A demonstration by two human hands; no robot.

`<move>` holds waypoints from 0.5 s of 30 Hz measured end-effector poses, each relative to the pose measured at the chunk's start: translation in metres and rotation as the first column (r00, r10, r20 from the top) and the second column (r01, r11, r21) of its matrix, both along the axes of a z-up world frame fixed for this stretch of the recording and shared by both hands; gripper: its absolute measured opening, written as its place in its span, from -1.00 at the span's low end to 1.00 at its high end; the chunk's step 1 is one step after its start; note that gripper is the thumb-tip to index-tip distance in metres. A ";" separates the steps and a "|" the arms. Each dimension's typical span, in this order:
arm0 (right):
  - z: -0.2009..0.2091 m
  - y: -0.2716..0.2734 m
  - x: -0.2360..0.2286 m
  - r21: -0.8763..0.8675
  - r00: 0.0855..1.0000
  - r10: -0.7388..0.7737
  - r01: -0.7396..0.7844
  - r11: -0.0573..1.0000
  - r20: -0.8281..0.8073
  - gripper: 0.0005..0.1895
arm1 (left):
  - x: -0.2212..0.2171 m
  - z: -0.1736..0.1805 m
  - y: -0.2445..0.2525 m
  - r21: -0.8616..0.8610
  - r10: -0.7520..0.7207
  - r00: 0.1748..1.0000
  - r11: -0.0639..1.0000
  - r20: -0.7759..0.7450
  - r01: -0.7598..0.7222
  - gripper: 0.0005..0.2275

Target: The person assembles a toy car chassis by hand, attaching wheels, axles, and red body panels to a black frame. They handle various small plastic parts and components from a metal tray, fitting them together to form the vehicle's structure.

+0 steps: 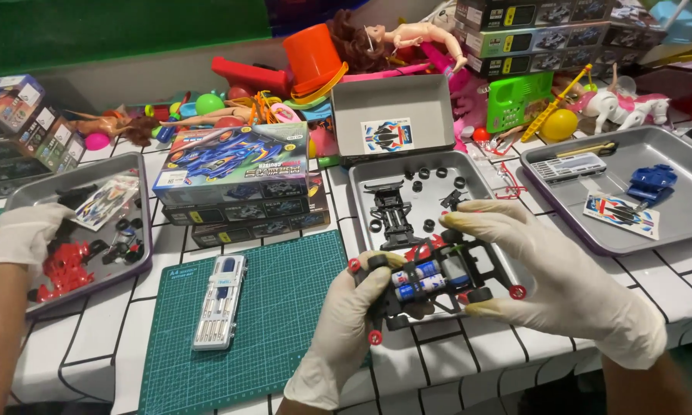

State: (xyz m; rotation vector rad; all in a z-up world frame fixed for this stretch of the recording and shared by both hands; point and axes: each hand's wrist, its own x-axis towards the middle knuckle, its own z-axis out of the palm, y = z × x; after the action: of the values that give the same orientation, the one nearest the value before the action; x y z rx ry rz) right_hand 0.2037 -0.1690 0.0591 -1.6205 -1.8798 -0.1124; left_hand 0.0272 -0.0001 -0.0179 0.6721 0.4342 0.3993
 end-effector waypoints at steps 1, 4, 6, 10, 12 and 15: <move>-0.002 0.000 0.000 0.000 1.000 0.001 -0.001 1.000 0.003 -0.03 | 0.002 0.006 -0.001 0.000 0.001 1.000 1.000 0.003 -0.001 -0.76; -0.013 0.000 -0.008 0.067 0.992 -0.111 0.107 0.992 0.056 0.20 | 0.008 0.017 -0.004 0.052 -0.006 0.998 0.999 -0.066 0.010 -0.86; -0.027 -0.006 -0.024 0.327 0.797 -0.013 0.262 0.908 -0.604 0.08 | 0.014 0.016 -0.006 -0.077 0.118 0.986 0.991 0.121 -0.109 -0.86; -0.082 0.009 -0.063 0.085 0.395 -0.175 0.558 0.825 -0.902 -0.47 | 0.025 0.013 -0.011 -0.172 0.232 0.959 0.964 0.160 -0.204 -0.82; -0.108 0.019 -0.064 0.051 0.295 -0.069 0.380 0.924 -0.953 -0.48 | 0.029 0.013 -0.015 -0.044 0.160 0.967 0.987 0.197 -0.154 -0.79; -0.088 0.031 -0.074 -0.131 0.025 -0.165 0.496 0.858 -0.986 -0.39 | 0.035 0.023 -0.022 0.105 0.228 0.970 0.966 0.081 -0.236 -0.73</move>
State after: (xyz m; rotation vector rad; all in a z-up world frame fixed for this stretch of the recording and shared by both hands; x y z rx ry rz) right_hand 0.1301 -0.1385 -0.0286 -1.2827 -0.3091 0.4561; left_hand 0.0621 -0.0221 0.0047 0.7185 0.4294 0.6718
